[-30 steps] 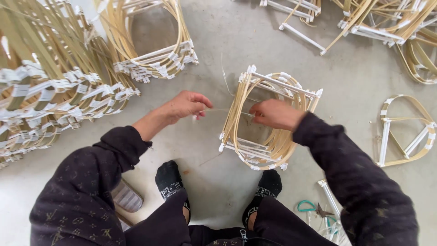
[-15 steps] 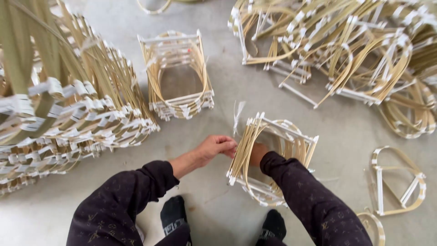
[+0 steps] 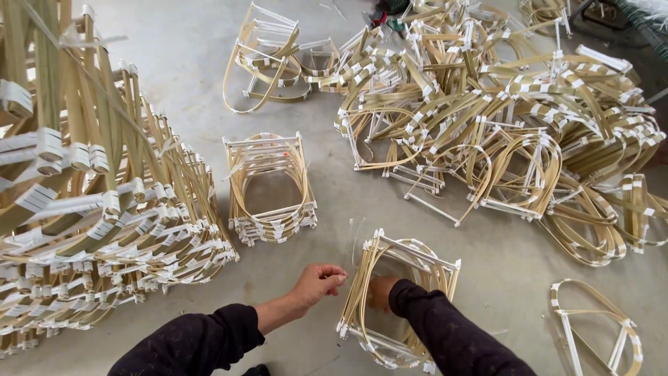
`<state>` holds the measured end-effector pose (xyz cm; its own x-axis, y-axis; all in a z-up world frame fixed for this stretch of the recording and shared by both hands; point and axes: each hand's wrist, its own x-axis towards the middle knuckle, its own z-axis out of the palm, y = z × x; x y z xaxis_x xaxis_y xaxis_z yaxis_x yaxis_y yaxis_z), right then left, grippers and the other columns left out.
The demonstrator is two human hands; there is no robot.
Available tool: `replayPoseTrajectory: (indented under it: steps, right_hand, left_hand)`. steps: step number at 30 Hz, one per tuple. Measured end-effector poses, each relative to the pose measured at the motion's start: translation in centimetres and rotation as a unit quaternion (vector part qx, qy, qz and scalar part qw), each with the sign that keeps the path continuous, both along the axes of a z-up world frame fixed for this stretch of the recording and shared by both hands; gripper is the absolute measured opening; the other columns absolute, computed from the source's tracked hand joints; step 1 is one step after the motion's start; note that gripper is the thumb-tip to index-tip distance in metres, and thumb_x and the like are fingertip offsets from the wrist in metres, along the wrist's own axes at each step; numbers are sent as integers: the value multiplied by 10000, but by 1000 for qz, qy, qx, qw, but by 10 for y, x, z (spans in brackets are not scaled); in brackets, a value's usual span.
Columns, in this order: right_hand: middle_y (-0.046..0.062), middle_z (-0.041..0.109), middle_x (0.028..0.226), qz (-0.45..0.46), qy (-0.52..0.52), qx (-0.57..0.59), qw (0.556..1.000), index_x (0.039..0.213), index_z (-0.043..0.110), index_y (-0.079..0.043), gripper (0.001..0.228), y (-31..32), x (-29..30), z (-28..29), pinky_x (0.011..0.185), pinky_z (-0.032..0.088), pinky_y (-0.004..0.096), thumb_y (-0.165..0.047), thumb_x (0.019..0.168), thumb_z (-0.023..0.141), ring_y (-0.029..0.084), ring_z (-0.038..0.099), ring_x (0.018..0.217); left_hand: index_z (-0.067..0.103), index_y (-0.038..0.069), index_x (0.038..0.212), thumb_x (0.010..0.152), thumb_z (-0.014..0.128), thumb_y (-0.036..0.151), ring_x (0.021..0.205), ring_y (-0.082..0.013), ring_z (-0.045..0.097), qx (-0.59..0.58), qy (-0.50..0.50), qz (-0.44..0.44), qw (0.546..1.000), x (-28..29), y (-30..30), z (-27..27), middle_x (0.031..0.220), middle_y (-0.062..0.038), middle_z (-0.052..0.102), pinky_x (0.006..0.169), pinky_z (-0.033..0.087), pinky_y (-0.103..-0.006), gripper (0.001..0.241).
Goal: Assembling bamboo furniture frames using strips, adhesive, and hand tools like knives and pliers.
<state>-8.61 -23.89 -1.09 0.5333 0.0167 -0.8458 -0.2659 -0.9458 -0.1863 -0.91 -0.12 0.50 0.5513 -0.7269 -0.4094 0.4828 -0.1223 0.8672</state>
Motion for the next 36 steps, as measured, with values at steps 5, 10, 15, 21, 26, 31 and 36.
replayPoseTrajectory:
  steps: [5,10,15,21,26,31,36]
  right_hand:
    - [155,722,883,172,-204,-57,962,936,775,-59,234,-34,-26,-21,764,558,476,-261,849,693,344,695,852]
    - [92,811,856,-77,-171,49,981,1110,717,-128,267,-11,-33,127,772,568,382,-249,888,632,212,751,797]
    - [40,777,1167,-307,-139,490,804,1276,685,-39,313,-28,-57,163,962,537,297,-98,998,554,122,713,1106]
    - [52,784,1132,-296,-345,427,782,1254,705,-17,303,-17,-75,148,897,595,281,-135,1013,563,128,734,1023]
    - [36,806,957,-254,-332,264,869,1211,731,-78,271,8,-74,149,736,591,275,-137,983,598,130,727,802]
    - [49,766,888,-149,-417,194,876,1184,733,-109,252,32,-64,188,632,558,296,-151,942,679,154,729,729]
    - [112,747,1020,3,-664,128,737,1108,728,-91,221,39,-46,227,690,576,305,-81,889,711,223,724,829]
  left_hand:
    - [777,47,1020,902,739,180,745,-86,621,14,-98,10,995,-5,3,14,892,-5,680,702,537,-261,182]
    - [809,60,1024,900,750,175,822,-88,619,12,-243,-14,970,-7,1,34,967,3,614,759,532,-239,179]
    - [798,61,1029,921,730,131,823,-69,615,-44,-246,-23,968,-9,-4,41,981,-5,678,730,516,-236,146]
    - [767,-11,1056,980,708,159,804,-47,612,-88,-166,-10,982,-18,-13,55,892,8,713,720,522,-235,195]
    - [774,4,1074,976,702,189,756,-44,593,-80,-154,-7,985,-22,-18,76,877,23,715,668,516,-232,222]
    - [786,16,1073,990,707,192,766,-45,565,-76,-216,-6,973,-24,-24,78,864,15,699,663,484,-231,210]
    - [755,36,1057,985,658,198,739,-61,572,-82,-249,-67,963,-20,-38,68,846,-14,647,641,488,-271,202]
